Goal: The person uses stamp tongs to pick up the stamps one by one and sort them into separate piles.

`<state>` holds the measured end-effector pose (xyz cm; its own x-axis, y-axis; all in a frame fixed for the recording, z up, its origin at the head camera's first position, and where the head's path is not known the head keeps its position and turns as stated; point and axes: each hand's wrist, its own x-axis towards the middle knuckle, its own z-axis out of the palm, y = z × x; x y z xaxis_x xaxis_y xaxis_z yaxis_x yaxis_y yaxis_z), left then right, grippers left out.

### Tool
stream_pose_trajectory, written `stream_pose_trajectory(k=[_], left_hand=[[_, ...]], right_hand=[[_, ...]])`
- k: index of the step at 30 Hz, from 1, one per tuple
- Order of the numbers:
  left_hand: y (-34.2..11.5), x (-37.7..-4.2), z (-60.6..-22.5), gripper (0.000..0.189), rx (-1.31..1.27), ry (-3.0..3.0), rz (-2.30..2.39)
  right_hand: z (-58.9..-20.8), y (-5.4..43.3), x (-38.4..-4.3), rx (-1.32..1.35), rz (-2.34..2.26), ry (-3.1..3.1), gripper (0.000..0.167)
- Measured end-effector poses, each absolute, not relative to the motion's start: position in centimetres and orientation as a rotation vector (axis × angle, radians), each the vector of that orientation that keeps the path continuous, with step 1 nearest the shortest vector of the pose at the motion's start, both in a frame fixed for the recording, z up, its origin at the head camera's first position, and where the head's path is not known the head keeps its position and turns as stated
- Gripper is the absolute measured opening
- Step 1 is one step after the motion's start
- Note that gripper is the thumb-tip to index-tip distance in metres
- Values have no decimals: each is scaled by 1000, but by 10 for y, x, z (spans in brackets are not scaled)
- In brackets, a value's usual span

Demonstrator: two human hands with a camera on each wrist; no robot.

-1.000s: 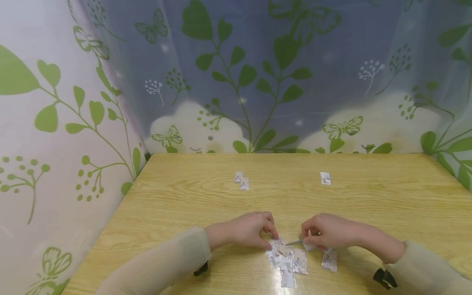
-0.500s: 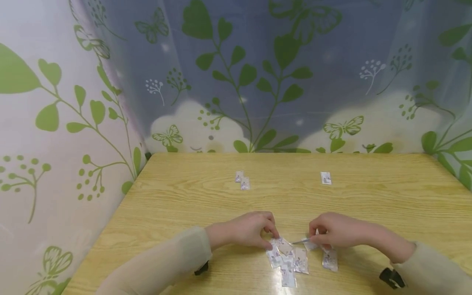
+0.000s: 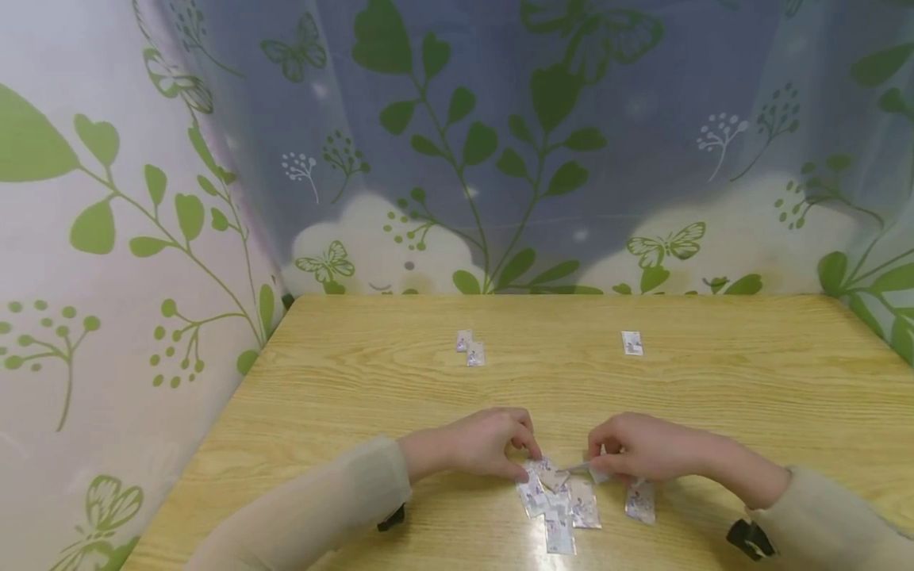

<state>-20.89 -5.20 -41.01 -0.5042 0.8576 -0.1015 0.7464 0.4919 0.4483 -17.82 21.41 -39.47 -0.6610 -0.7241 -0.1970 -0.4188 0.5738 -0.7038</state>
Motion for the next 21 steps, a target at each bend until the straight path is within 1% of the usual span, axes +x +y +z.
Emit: stream_pose_trajectory(k=[12,21], left_hand=[[-52,-211,-411,27,1365,2420,521],[-53,-217,-406,27,1324,2330,684]], right_hand=[[-397,211,-178,-1018,-800,2464,14],[-388,220,-182,-1009,-833,2463,13]])
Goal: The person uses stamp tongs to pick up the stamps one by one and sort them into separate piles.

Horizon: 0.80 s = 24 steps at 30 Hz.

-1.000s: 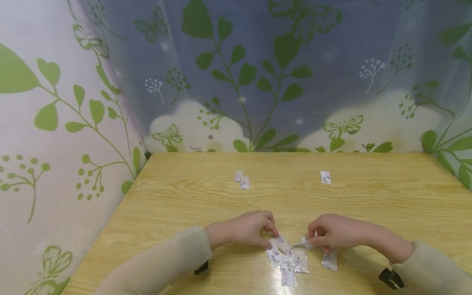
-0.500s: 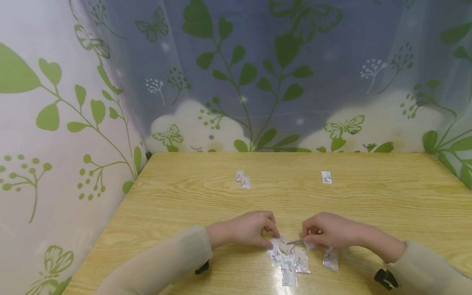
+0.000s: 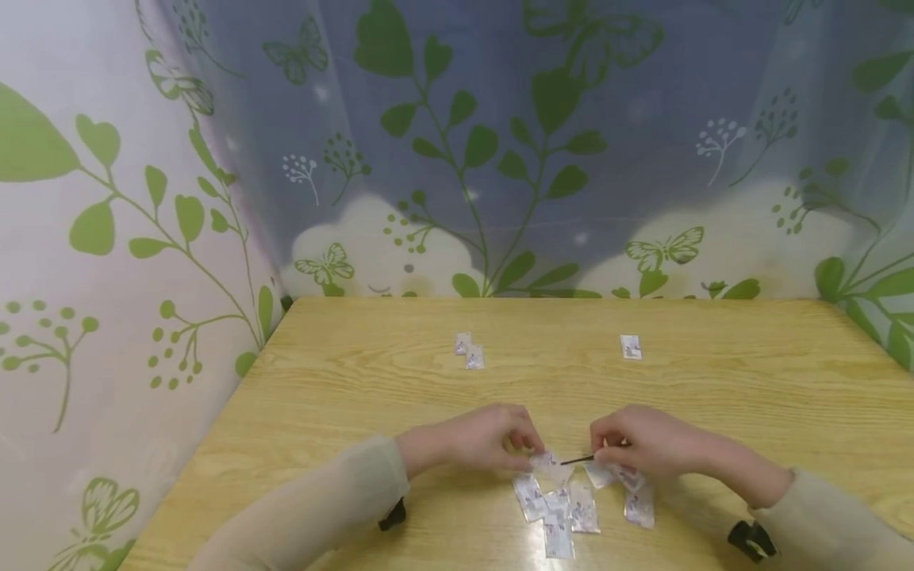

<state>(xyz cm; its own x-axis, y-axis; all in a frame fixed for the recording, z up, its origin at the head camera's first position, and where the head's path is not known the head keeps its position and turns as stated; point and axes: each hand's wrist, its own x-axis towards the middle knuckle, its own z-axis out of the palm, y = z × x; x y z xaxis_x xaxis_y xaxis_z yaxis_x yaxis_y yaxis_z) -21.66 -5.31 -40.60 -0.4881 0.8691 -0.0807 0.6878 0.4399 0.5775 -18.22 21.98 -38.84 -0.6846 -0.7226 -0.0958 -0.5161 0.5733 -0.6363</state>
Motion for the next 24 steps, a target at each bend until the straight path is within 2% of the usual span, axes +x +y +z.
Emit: stream_pose_trajectory(k=[12,24], left_hand=[[-38,-246,-408,17,1402,2438,645],[-31,-254,-414,9,1383,2471,511]], right_hand=[[-389,229,-212,-1100,-718,2536,15],[-392,225,-224,-1079,-655,2578,14]])
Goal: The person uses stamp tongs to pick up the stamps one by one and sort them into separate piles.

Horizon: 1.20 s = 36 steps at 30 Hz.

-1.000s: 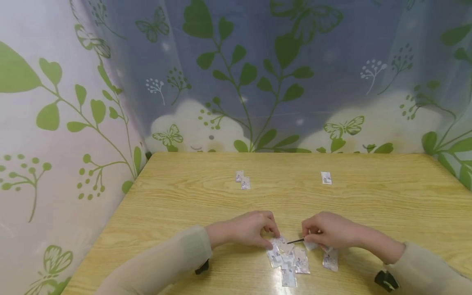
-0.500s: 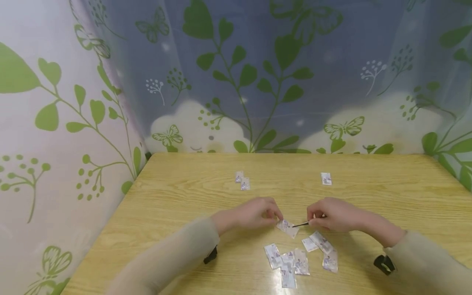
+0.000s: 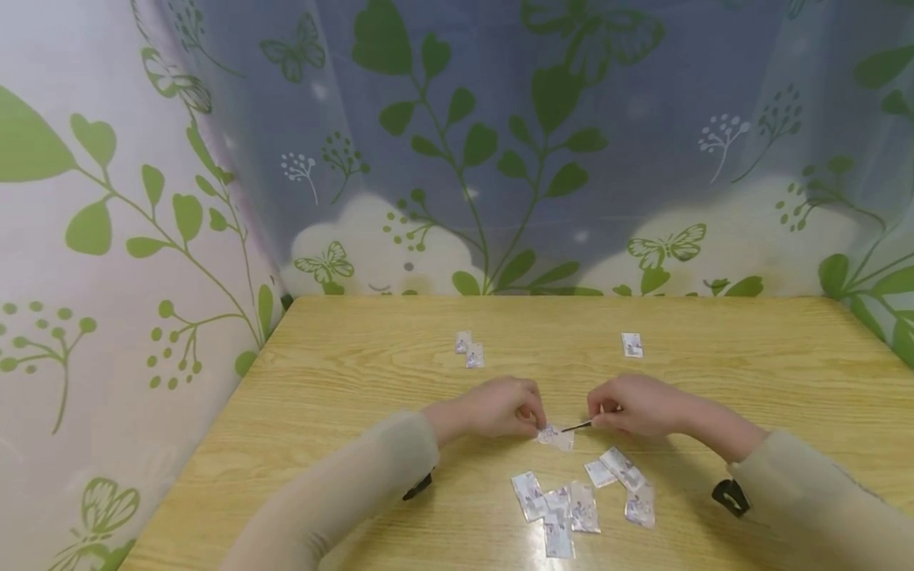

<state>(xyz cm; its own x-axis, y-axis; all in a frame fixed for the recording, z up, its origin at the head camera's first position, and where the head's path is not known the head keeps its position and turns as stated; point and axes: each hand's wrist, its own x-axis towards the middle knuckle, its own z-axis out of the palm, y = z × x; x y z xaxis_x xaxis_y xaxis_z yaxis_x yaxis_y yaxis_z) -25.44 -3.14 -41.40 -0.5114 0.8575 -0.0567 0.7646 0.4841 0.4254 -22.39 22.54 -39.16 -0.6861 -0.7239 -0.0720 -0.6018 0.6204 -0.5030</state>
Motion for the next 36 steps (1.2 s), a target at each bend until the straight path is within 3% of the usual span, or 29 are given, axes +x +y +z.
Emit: stream_pose_trajectory(k=[19,36], left_hand=[[-28,-252,-417,8,1295,2503,574],[-28,-249,-413,5,1279,2522,546]], right_hand=[[-401,218,-235,-1138,-574,2694,12],[-397,228,-217,-1084,-650,2681,14]])
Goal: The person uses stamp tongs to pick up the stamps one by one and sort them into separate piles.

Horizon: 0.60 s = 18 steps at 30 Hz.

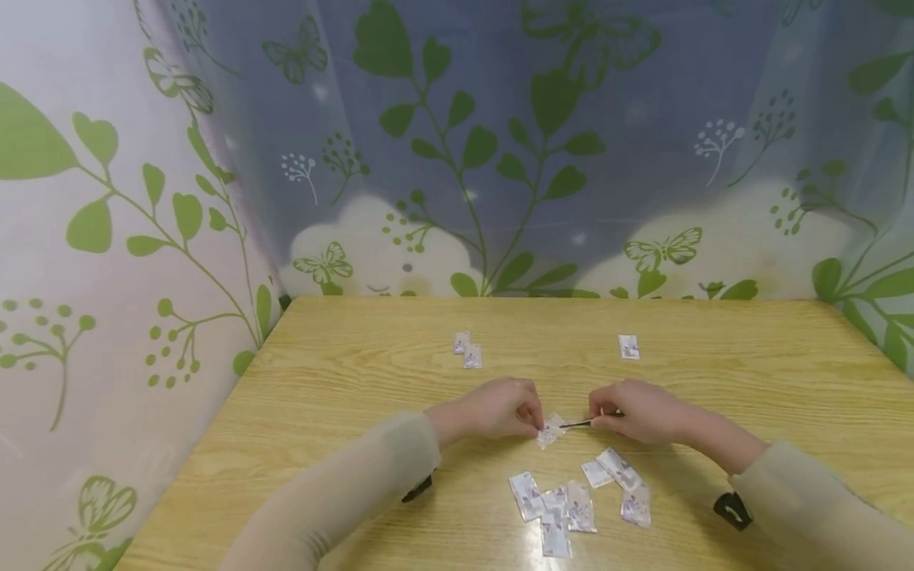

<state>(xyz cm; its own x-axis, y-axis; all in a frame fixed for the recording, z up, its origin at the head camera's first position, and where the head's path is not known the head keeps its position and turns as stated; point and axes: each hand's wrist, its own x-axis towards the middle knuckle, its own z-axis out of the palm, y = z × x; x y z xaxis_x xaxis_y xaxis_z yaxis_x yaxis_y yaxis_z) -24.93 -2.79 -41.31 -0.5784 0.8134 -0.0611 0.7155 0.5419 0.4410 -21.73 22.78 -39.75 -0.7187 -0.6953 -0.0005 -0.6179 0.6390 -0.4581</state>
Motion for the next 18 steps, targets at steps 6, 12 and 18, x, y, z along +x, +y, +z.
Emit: stream_pose_trajectory(k=[6,12,18], left_hand=[[-29,-250,-413,4,1296,2515,551],[-28,-251,-414,5,1315,2521,557],[-28,-251,-414,4,1305,2537,567]], right_hand=[[-399,225,-220,-1052,-643,2721,14],[-400,221,-227,-1059,-629,2749,13],[-399,217,-229,-1062,-598,2772,11]])
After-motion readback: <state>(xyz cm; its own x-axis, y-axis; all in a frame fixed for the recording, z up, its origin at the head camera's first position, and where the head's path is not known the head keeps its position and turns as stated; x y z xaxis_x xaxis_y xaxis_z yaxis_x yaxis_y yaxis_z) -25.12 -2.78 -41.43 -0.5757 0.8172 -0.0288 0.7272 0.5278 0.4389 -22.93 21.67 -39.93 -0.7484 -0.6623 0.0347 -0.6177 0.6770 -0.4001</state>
